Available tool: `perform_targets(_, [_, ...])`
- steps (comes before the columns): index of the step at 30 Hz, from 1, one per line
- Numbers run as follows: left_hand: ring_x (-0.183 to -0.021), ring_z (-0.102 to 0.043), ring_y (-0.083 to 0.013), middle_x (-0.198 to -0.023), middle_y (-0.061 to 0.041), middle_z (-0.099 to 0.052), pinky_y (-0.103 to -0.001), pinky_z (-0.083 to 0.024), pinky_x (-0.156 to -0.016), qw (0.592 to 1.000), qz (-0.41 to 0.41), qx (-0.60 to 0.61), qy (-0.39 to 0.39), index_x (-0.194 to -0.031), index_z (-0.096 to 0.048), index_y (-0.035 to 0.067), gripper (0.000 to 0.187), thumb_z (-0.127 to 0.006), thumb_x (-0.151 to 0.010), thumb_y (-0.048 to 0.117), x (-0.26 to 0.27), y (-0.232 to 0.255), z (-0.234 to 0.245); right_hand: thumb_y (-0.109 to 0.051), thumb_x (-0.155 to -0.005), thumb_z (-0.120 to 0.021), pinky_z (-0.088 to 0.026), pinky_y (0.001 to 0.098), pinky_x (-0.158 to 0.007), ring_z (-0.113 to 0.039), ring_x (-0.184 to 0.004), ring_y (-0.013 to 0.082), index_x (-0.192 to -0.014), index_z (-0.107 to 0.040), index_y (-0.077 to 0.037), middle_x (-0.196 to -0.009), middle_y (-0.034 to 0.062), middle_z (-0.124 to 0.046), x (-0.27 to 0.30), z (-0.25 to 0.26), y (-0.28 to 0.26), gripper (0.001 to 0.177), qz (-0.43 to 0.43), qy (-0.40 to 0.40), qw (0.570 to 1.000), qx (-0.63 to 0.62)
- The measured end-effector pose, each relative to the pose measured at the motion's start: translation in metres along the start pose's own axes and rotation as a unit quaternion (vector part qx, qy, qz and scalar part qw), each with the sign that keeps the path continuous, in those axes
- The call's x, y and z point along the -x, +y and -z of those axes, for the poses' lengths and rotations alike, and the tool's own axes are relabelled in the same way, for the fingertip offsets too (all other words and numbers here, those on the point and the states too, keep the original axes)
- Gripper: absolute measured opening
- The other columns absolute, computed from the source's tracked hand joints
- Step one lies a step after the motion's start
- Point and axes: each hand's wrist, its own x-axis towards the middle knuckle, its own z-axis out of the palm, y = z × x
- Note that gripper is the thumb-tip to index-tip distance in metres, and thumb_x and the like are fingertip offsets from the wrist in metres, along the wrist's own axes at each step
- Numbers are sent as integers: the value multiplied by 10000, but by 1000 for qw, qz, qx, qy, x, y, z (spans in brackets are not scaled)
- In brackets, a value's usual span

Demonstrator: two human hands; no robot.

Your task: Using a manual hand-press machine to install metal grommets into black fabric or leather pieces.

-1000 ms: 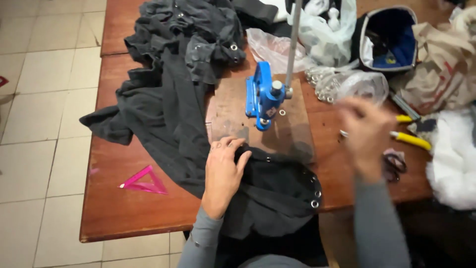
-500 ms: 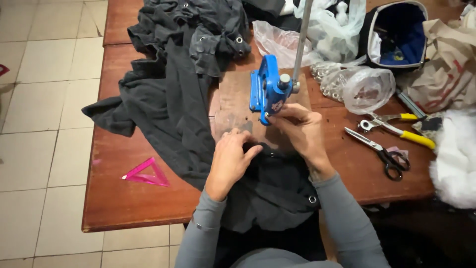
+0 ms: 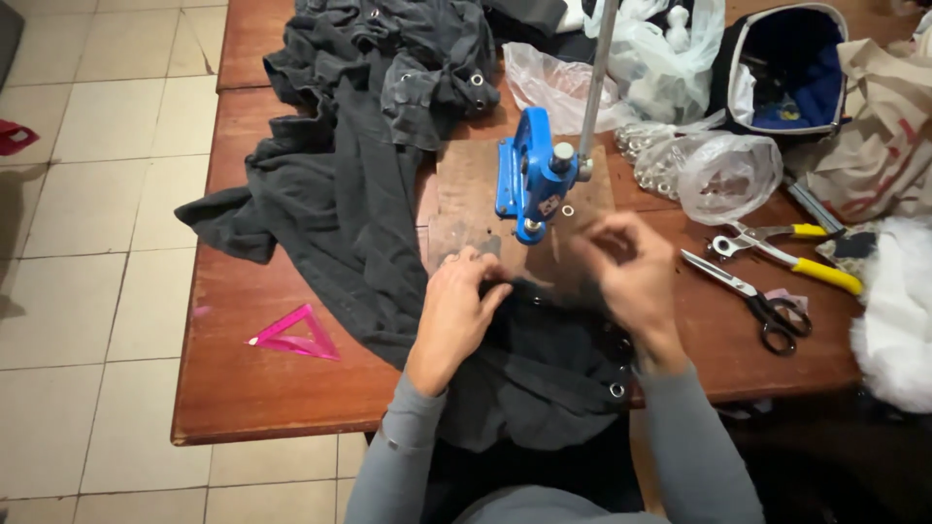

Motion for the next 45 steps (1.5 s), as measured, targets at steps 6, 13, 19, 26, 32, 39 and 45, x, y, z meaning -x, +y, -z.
perform_targets(6, [-851,-706,-137,-915,-34,-749,-271,-543,-780,965,58,250,-51,-986,-776,50,146,-772,-852,106,-7,27,17,-91,-937,-706,-542,280,-867,-697,-998,137,-1161,-693,1,-1087,86,-741,26,14,4,242,-52,-139,982,116])
perform_targets(13, [-1047,-630,-60,-1084,1,-694,-242,-502,-895,851,81,492,-164,-1073,-582,11,169,-703,-988,92,-3,4,-3,-107,-987,-674,-513,245,-814,-647,-951,98,-1097,-753,-13,-1057,20,-709,24,17,-31,165,14,-102,989,102])
perform_targets(19, [-961,-530,-44,-1038,32,-591,-223,-446,-868,846,99,497,-165,-1332,-644,19,328,-639,-1044,174,-7,14,1,-166,-1024,-622,-478,213,-690,-560,-795,38,-1087,-683,-26,-881,-33,-645,27,19,-12,166,-105,-125,986,38])
perform_targets(26, [-909,-599,-33,-976,59,-696,-202,-496,-830,814,179,499,-239,-1126,-714,-8,352,-542,-1053,291,-7,-11,-13,-183,-1057,-585,-438,192,-728,-521,-825,20,-1074,-649,-28,-898,-61,-598,25,13,-11,169,-148,-165,970,-102])
perform_targets(32, [-846,-463,-26,-893,79,-547,-216,-397,-734,831,123,495,-223,-1003,-628,10,243,-618,-1096,235,-3,-13,-13,-178,-1039,-608,-448,200,-718,-540,-817,24,-1008,-655,-25,-888,-56,-621,21,15,7,163,-186,-146,962,-137])
perform_targets(39, [-799,-586,-50,-854,23,-658,-231,-493,-726,924,117,364,15,-1009,-653,10,151,-674,-995,158,-13,-1,-29,-164,-1034,-628,-458,210,-728,-550,-812,28,-986,-646,-30,-881,-52,-626,4,4,33,143,-168,-91,972,-137])
perform_targets(45, [-825,-647,-68,-866,-15,-701,-242,-533,-765,945,114,289,105,-1004,-655,-3,164,-671,-994,160,-33,-4,-35,-132,-1024,-665,-467,210,-754,-570,-834,28,-985,-661,-26,-898,-49,-640,-19,-8,51,113,-136,-56,978,-148])
